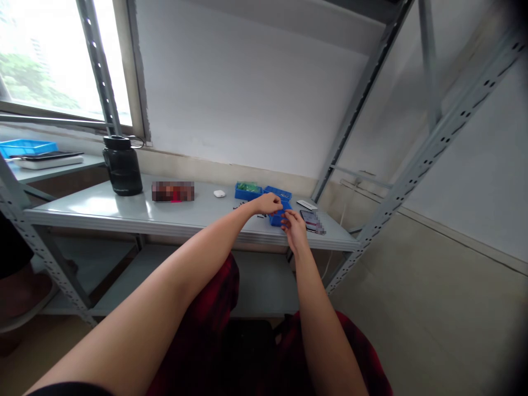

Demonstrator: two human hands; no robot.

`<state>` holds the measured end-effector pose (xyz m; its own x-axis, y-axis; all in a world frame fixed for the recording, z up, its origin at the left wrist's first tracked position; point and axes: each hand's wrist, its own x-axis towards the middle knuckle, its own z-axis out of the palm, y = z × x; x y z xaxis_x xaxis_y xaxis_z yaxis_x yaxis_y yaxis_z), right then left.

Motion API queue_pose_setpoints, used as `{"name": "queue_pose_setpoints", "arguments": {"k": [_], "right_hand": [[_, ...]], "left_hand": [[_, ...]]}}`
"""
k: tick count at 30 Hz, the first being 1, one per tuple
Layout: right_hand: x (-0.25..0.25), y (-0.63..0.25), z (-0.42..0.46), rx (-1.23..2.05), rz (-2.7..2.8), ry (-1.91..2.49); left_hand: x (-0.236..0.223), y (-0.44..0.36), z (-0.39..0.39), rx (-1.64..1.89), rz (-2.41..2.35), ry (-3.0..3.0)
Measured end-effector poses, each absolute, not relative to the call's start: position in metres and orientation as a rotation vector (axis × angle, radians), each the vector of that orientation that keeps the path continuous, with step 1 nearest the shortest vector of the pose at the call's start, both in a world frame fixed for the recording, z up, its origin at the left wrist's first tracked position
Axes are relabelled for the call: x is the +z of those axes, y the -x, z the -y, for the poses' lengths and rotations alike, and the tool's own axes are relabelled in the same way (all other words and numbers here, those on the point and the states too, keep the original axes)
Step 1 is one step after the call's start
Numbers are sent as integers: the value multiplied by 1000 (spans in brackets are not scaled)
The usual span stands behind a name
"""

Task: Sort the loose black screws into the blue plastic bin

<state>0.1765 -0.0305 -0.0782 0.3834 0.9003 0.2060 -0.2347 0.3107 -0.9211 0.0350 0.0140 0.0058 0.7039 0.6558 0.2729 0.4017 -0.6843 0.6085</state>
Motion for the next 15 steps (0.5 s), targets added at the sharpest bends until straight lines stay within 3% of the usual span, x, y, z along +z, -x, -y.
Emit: {"name": "queue_pose_setpoints", "arguments": {"k": [15], "right_hand": [[-79,-178,30,891,862,951]], "left_hand": [[4,-35,-16,655,-800,-2419]]}}
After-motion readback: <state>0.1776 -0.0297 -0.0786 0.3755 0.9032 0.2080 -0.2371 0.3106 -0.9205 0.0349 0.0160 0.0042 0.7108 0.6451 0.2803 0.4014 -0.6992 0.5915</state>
